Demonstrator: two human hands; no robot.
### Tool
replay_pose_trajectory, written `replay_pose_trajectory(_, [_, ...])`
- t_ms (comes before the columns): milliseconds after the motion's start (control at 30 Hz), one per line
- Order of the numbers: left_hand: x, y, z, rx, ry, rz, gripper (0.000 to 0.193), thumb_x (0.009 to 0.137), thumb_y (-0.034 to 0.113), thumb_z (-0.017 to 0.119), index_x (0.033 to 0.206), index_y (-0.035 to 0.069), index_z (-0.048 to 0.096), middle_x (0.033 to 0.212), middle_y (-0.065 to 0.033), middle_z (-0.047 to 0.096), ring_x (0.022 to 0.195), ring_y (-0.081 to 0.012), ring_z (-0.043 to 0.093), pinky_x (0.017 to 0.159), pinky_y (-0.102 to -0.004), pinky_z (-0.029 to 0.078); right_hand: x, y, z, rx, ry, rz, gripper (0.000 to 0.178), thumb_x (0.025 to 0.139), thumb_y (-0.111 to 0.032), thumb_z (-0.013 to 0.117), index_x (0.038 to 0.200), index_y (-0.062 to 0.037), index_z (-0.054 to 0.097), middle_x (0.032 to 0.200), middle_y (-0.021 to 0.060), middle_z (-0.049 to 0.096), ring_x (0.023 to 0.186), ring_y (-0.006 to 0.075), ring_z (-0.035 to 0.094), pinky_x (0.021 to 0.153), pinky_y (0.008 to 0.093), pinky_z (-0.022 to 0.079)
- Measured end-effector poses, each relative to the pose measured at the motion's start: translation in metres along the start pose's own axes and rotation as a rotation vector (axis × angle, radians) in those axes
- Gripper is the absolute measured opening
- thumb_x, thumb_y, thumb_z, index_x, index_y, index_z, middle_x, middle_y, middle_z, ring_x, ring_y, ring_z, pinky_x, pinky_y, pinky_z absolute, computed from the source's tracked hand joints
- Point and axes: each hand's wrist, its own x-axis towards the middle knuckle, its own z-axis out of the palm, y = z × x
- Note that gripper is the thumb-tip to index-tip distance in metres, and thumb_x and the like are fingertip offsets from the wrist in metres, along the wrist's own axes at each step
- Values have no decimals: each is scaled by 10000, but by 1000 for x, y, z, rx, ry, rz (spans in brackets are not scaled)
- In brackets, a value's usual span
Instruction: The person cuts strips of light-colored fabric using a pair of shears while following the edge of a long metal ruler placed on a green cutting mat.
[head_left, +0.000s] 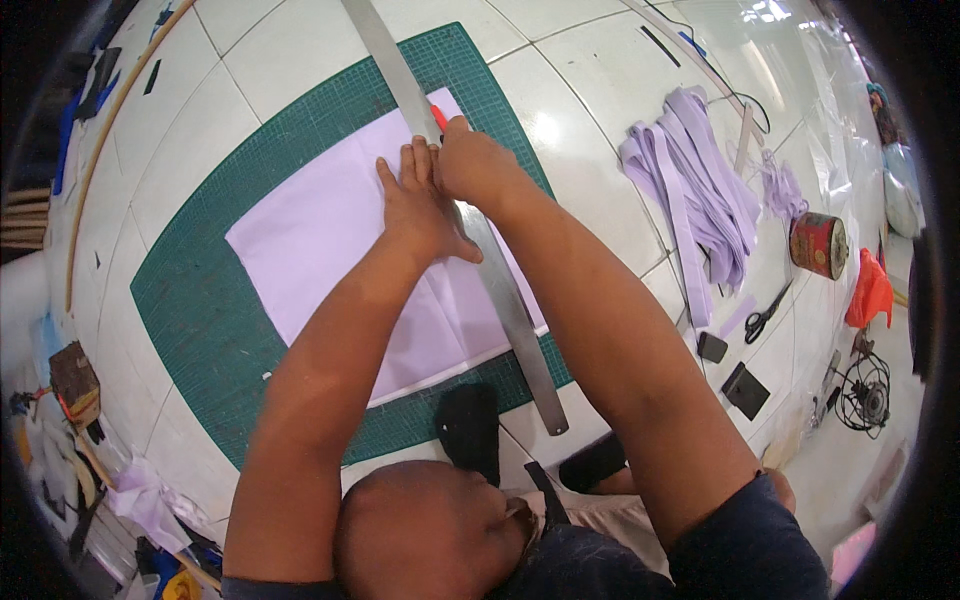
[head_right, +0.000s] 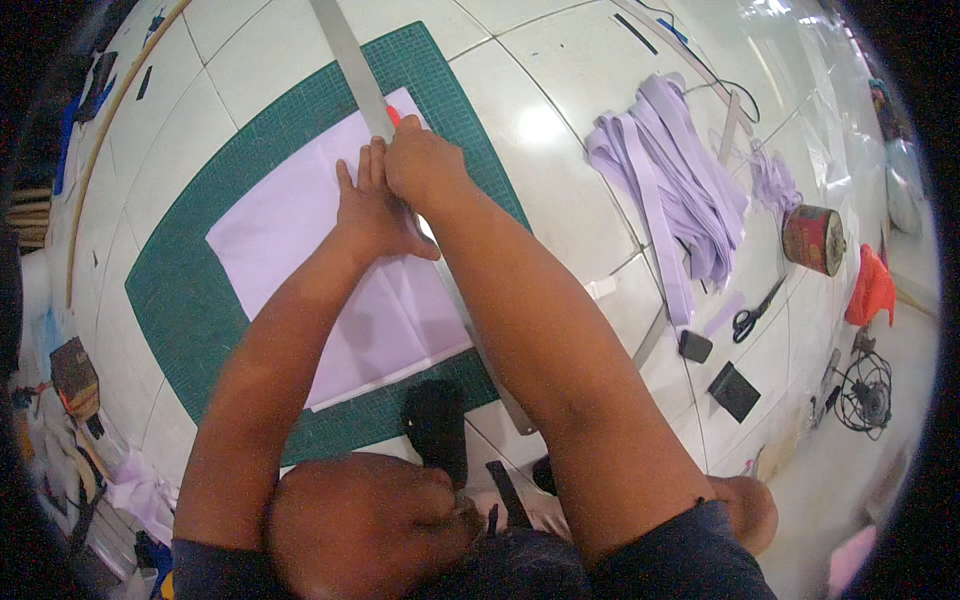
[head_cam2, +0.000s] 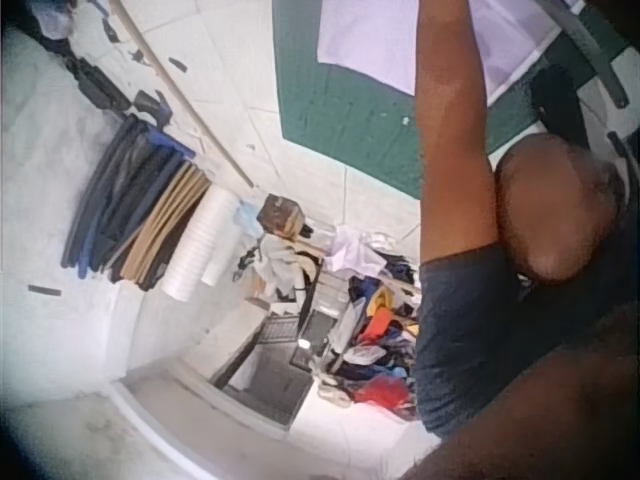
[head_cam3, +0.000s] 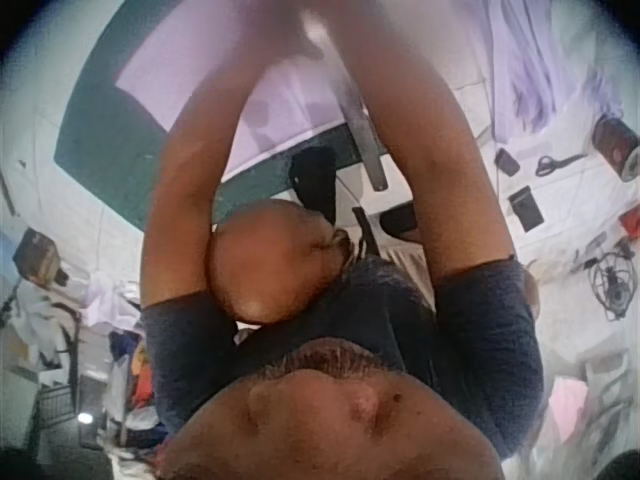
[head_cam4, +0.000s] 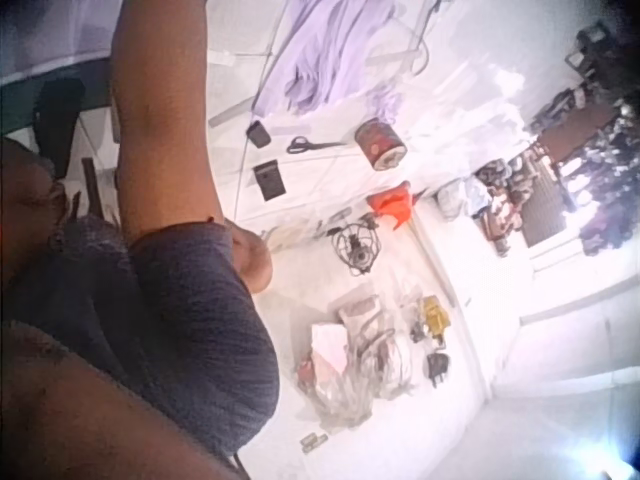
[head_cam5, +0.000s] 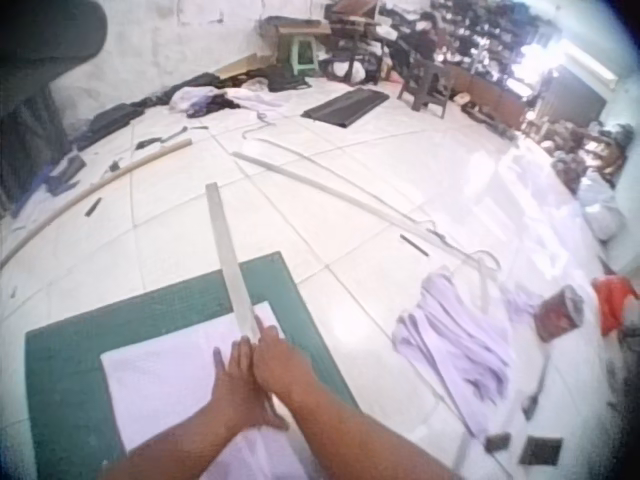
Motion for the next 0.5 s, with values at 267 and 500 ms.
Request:
replay_pose_trajectory(267, [3,0,-1,2,1,-36,1566,463,779,800,1545,-108,96,1626,-294,102,1529,-404,108,1177,-646,134,-104,59,18,-59,-138,67,238,949,-146,474,1145,-15,436,971,297,688,925,481,679,834,560,521])
replay_pose_trajectory(500, [2,1,-2,-64,-25,-36,1574,440,717,835,1554,-92,72,1633,-291,77,1534,-399,87,1187,-643,99,-234,98,25,-117,-266,248,225,946,-155,498,1106,-21,412,871,288,686,819,476,680,738,573,529])
